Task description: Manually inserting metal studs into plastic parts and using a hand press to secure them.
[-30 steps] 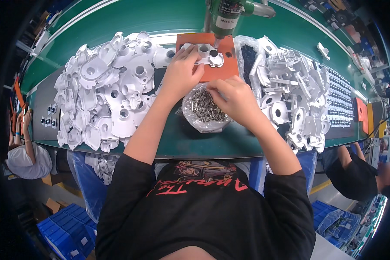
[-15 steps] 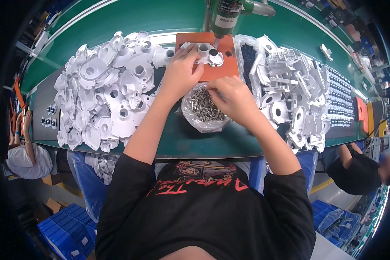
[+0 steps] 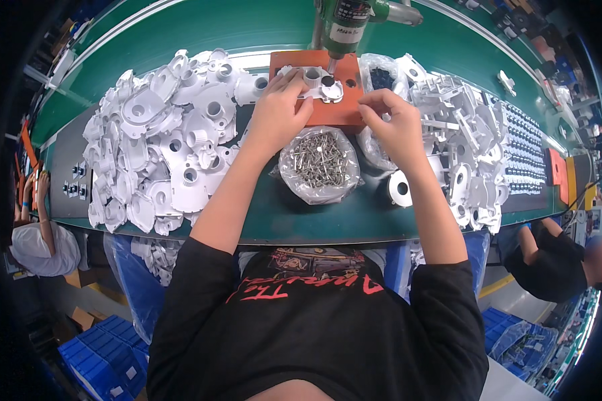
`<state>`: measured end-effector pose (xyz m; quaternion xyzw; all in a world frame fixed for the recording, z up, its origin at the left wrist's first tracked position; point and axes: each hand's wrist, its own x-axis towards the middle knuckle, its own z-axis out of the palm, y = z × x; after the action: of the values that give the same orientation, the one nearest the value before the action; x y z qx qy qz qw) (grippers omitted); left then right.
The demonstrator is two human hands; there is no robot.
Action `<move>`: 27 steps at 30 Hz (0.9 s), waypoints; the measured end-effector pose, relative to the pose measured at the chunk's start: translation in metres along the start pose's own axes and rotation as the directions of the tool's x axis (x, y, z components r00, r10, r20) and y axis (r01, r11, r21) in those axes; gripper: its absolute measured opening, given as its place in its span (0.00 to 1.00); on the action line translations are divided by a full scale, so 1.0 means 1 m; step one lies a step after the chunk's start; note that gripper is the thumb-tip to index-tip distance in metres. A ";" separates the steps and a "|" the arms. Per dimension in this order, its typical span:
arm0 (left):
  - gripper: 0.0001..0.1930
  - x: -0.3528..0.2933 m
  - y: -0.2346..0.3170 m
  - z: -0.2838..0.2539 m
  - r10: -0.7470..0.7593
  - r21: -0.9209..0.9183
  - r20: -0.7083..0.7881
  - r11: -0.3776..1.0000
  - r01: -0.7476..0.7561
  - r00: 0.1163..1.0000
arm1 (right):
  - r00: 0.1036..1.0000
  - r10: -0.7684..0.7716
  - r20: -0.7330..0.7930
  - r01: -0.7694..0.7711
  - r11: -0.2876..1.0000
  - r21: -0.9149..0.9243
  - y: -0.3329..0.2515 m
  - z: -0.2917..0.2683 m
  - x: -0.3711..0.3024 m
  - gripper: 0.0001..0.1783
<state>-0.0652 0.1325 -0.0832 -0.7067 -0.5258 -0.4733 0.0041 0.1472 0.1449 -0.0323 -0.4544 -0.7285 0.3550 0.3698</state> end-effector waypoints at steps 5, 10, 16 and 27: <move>0.10 0.000 -0.001 -0.001 -0.002 -0.008 0.014 1.000 0.002 1.000 | 1.000 -0.003 -0.002 0.003 1.000 0.002 0.015 0.004 0.006 0.05; 0.11 0.001 -0.001 -0.001 0.000 0.001 0.019 1.000 0.000 1.000 | 1.000 0.000 0.023 0.000 1.000 -0.003 0.021 0.008 0.015 0.04; 0.11 0.000 0.000 -0.001 0.008 0.003 -0.001 1.000 -0.008 1.000 | 0.997 -0.017 0.076 0.016 1.000 0.011 0.015 0.020 0.017 0.04; 0.11 0.000 -0.001 -0.002 0.003 0.012 0.016 1.000 -0.003 1.000 | 0.998 -0.043 0.038 0.042 0.998 0.041 0.014 0.026 0.029 0.05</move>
<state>-0.0675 0.1319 -0.0829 -0.7113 -0.5276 -0.4644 0.0050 0.1219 0.1715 -0.0506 -0.4242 -0.7378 0.3704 0.3722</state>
